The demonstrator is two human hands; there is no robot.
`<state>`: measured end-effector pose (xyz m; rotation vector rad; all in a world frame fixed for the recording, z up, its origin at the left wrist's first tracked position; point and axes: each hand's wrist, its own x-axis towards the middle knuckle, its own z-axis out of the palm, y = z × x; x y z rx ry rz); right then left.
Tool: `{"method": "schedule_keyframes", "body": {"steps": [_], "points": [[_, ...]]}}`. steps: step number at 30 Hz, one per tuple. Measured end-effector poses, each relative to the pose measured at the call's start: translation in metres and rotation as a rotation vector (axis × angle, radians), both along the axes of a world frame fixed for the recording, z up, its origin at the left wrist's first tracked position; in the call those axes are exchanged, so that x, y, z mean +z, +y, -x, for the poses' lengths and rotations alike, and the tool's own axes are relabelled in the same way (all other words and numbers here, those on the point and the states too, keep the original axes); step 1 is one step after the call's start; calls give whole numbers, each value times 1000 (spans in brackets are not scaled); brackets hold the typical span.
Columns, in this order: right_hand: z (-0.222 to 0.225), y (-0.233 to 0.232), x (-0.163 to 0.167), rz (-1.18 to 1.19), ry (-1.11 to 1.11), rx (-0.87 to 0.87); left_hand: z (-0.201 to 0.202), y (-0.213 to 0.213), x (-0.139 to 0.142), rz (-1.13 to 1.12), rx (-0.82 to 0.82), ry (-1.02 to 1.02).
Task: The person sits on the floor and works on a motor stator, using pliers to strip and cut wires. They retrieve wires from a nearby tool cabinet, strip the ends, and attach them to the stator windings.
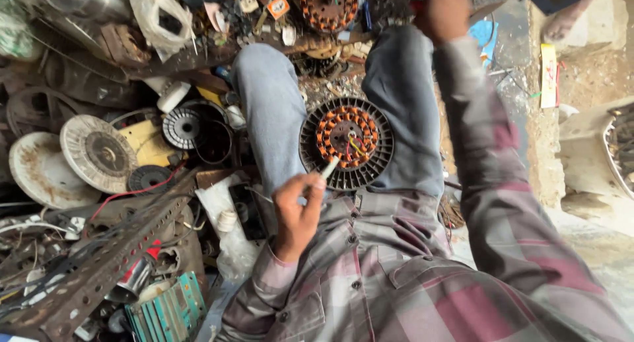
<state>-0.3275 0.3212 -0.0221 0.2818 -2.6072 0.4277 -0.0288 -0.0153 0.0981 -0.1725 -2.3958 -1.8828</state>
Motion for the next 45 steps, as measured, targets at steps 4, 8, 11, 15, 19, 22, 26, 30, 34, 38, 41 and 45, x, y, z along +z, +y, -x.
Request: {"method": "schedule_keyframes", "body": {"steps": [4,8,11,15,19,22,26,30,34,38,41,45], "points": [[-94,56,22,37,-397,30,2,-9,-4,-29,13,-91],[-247,42,57,941,-883,34,-2,4,-3,-85,-39,-83],[-328,-3,78,1128,-1049,280,-8,23,-6,-185,-129,-22],[-359,-48,95,1150,-1144,457,-19,29,-3,-113,-198,-86],[-362,-69,100,1056,-1097,485,-24,29,6,-36,-313,-73],[-365,-77,96,973,-1037,452,-24,27,11,40,-386,-33],[-373,-86,84,1229,-1136,478,-19,25,4,-132,-426,89],[-380,-88,70,1494,-1249,596,-24,34,-17,-567,-593,-48],[-383,-85,60,1482,-1119,610,-43,40,-26,-121,-440,-107],[-380,-86,59,1535,-1118,621,-46,39,-13,-33,-356,11],[-379,-88,64,1515,-1158,577,-37,37,0,-84,-336,174],[-376,-91,69,1489,-1155,612,-35,46,-1,-473,-392,37]]}}
